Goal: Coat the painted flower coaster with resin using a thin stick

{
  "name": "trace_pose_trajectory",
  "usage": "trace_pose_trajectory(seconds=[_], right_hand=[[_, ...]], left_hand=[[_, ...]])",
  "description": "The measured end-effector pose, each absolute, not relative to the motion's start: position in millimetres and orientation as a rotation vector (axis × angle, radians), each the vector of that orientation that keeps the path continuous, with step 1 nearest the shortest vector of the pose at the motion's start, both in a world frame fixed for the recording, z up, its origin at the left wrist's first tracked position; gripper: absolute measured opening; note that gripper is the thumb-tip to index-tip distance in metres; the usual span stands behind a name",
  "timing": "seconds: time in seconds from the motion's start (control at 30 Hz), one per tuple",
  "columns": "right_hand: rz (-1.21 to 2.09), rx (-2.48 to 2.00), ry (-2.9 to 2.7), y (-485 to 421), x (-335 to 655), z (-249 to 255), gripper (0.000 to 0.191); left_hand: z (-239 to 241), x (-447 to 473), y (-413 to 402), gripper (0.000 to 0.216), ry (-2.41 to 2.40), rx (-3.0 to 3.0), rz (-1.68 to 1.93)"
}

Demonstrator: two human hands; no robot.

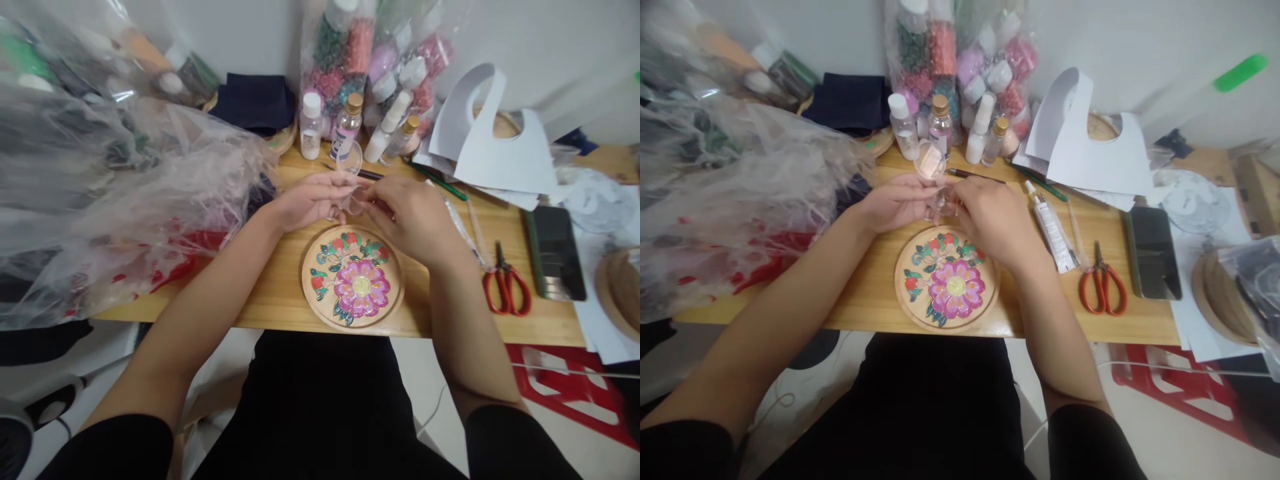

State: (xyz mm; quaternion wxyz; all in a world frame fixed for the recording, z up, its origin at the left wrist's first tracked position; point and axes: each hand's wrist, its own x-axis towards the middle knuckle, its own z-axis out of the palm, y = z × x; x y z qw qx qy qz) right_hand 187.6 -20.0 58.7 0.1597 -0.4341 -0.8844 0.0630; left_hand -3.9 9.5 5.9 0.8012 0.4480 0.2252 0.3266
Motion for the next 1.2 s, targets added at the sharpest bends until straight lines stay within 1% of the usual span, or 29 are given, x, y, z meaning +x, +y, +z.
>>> trace_pose_trajectory(seconds=[0.1, 0.3, 0.57, 0.73, 0.93, 1.1, 1.2], right_hand=[[0.140, -1.266, -2.522, -20.0, 188.2, 59.3, 0.014], [0.170, -1.301, -2.549, -20.5, 187.6, 63.8, 0.013], [0.170, -1.277, -2.552, -20.3, 190.3, 62.8, 0.019], [0.197, -1.289, -2.570, -21.1, 189.6, 64.9, 0.019], [0.195, -1.415, -2.573, -23.0, 187.6, 68.7, 0.017], [0.254, -1.326, -2.477, -19.3, 192.0, 65.3, 0.016], [0.353, -1.209, -2.388, -18.6, 196.9, 67.8, 0.018]], left_hand=[[5.9, -3.3, 8.9, 0.035, 0.471, 0.955, 0.704], [10.0, -2.6, 6.4, 0.029, 0.477, 0.946, 0.714], [7.7, -3.1, 7.0, 0.032, 0.465, 0.930, 0.721], [6.2, -2.7, 7.5, 0.031, 0.471, 0.936, 0.717], [6.0, -2.5, 8.0, 0.032, 0.474, 0.946, 0.710], [5.3, -3.2, 8.2, 0.033, 0.466, 0.938, 0.720], [5.5, -4.2, 8.6, 0.032, 0.440, 0.906, 0.715]])
